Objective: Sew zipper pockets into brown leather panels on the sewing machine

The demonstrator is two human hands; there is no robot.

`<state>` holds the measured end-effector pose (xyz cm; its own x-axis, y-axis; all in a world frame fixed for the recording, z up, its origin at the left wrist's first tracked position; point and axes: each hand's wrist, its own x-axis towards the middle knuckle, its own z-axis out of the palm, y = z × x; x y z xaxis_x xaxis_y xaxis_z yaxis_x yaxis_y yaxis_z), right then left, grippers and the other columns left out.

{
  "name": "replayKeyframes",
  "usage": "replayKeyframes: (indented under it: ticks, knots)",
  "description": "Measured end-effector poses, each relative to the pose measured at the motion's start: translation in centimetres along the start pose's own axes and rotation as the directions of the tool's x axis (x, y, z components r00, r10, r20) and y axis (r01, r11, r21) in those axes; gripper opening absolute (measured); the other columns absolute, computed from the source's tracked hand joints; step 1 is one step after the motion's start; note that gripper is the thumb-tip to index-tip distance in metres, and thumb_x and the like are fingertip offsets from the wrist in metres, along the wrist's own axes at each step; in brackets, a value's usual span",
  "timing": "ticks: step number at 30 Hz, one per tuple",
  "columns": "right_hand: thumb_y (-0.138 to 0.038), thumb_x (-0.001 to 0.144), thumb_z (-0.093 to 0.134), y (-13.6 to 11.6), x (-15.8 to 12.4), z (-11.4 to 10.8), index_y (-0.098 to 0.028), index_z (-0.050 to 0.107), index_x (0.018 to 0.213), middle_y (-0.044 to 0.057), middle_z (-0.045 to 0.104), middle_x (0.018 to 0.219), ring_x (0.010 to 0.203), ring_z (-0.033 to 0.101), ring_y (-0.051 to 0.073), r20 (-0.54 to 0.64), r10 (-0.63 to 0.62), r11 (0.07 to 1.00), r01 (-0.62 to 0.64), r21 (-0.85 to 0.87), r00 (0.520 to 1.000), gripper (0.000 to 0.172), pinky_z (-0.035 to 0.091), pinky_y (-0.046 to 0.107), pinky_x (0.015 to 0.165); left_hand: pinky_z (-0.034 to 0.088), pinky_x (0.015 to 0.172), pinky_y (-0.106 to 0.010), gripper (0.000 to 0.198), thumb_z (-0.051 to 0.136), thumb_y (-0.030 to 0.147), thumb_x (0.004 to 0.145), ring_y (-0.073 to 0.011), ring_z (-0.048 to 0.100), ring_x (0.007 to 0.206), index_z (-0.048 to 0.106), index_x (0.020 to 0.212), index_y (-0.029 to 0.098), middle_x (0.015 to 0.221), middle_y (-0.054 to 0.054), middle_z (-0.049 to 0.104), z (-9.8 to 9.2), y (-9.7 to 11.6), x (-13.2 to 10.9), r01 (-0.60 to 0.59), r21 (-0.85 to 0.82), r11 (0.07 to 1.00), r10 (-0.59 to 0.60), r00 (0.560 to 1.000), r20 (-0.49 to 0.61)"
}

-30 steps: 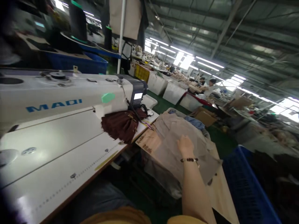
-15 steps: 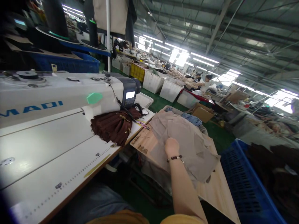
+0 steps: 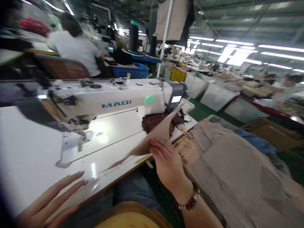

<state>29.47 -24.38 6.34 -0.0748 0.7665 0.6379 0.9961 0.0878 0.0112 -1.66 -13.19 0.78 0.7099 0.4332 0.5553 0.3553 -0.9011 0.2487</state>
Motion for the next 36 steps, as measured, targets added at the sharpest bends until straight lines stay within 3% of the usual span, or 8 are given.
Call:
replayKeyframes:
  ticks: [4, 7, 11, 16, 22, 25, 31, 36]
  knots:
    - [-0.003, 0.078, 0.042, -6.7, 0.6, 6.0, -0.016, 0.064, 0.087, 0.006, 0.066, 0.098, 0.085, 0.061, 0.016, 0.302, -0.157, 0.971, 0.092, 0.22, 0.94, 0.027, 0.05, 0.028, 0.077, 0.049, 0.085, -0.027, 0.033, 0.047, 0.018, 0.088, -0.018, 0.054, 0.103, 0.048, 0.12, 0.024, 0.115, -0.007, 0.054, -3.1, 1.3, -0.8, 0.088, 0.04, 0.995, -0.089, 0.996, 0.0]
    - [-0.004, 0.077, 0.045, -8.1, 0.1, 7.6, -0.015, 0.065, 0.085, 0.007, 0.065, 0.103, 0.091, 0.06, 0.018, 0.38, -0.148, 0.965, 0.049, 0.259, 0.913, 0.024, 0.049, 0.03, 0.081, 0.049, 0.082, -0.027, 0.022, 0.048, 0.021, 0.088, -0.0177, 0.054, 0.099, 0.054, 0.11, 0.02, 0.111, -0.008, 0.055, -3.5, 1.5, -0.7, 0.152, 0.06, 0.987, -0.152, 0.988, -0.004]
    - [-0.011, 0.083, 0.042, -7.4, 0.7, 6.8, -0.017, 0.067, 0.085, 0.007, 0.062, 0.109, 0.1, 0.057, 0.017, 0.458, -0.12, 0.936, -0.053, 0.347, 0.881, 0.026, 0.046, 0.032, 0.089, 0.05, 0.082, -0.034, 0.028, 0.049, 0.035, 0.087, -0.0205, 0.054, 0.096, 0.055, 0.108, 0.018, 0.109, -0.008, 0.056, -2.4, 0.3, -0.8, 0.215, 0.061, 0.975, -0.222, 0.961, 0.162]
    - [-0.017, 0.086, 0.039, -6.6, 2.1, 5.7, -0.018, 0.067, 0.086, 0.006, 0.06, 0.112, 0.106, 0.053, 0.017, 0.599, -0.06, 0.87, -0.253, 0.424, 0.798, 0.028, 0.041, 0.032, 0.094, 0.048, 0.079, -0.035, 0.018, 0.05, 0.022, 0.086, -0.0198, 0.053, 0.089, 0.061, 0.1, 0.017, 0.098, -0.008, 0.056, -1.3, -1.6, 0.2, 0.329, 0.006, 0.944, -0.318, 0.908, 0.272]
    - [-0.024, 0.084, 0.041, -6.1, 2.9, 6.6, -0.017, 0.061, 0.07, 0.004, 0.058, 0.078, 0.074, 0.055, 0.014, 0.706, 0.049, 0.86, -0.39, 0.33, 0.706, 0.025, 0.041, 0.025, 0.068, 0.047, 0.075, -0.027, 0.019, 0.049, 0.012, 0.085, -0.0153, 0.054, 0.082, 0.066, 0.086, 0.018, 0.089, -0.004, 0.056, -1.4, -2.7, 1.1, 0.467, -0.084, 0.88, -0.419, 0.848, 0.324]
    - [-0.024, 0.083, 0.043, -6.0, 3.3, 7.0, -0.017, 0.058, 0.069, 0.001, 0.057, 0.07, 0.069, 0.053, 0.014, 0.754, 0.058, 0.881, -0.389, 0.268, 0.654, 0.022, 0.036, 0.024, 0.064, 0.046, 0.074, -0.026, 0.014, 0.053, 0.013, 0.083, -0.0149, 0.055, 0.08, 0.066, 0.081, 0.016, 0.086, -0.004, 0.056, -1.4, -3.0, 1.3, 0.535, -0.065, 0.842, -0.486, 0.806, 0.339]
    - [-0.026, 0.083, 0.045, -6.0, 3.8, 7.6, -0.018, 0.055, 0.069, 0.001, 0.059, 0.068, 0.066, 0.054, 0.015, 0.791, 0.08, 0.935, -0.321, 0.151, 0.606, 0.019, 0.03, 0.024, 0.06, 0.046, 0.064, -0.026, 0.015, 0.057, 0.017, 0.081, -0.0145, 0.054, 0.07, 0.059, 0.067, 0.013, 0.08, -0.004, 0.054, -0.9, -2.9, 1.9, 0.621, 0.087, 0.779, -0.61, 0.718, 0.335]
    - [-0.025, 0.085, 0.043, -6.8, 3.8, 7.4, -0.018, 0.055, 0.07, 0.003, 0.062, 0.067, 0.066, 0.058, 0.017, 0.823, 0.075, 0.966, -0.245, 0.079, 0.564, 0.021, 0.028, 0.026, 0.057, 0.046, 0.064, -0.028, 0.015, 0.058, 0.02, 0.081, -0.0164, 0.054, 0.069, 0.058, 0.068, 0.014, 0.08, -0.005, 0.054, -0.6, -2.8, 2.2, 0.59, 0.233, 0.773, -0.633, 0.735, 0.241]
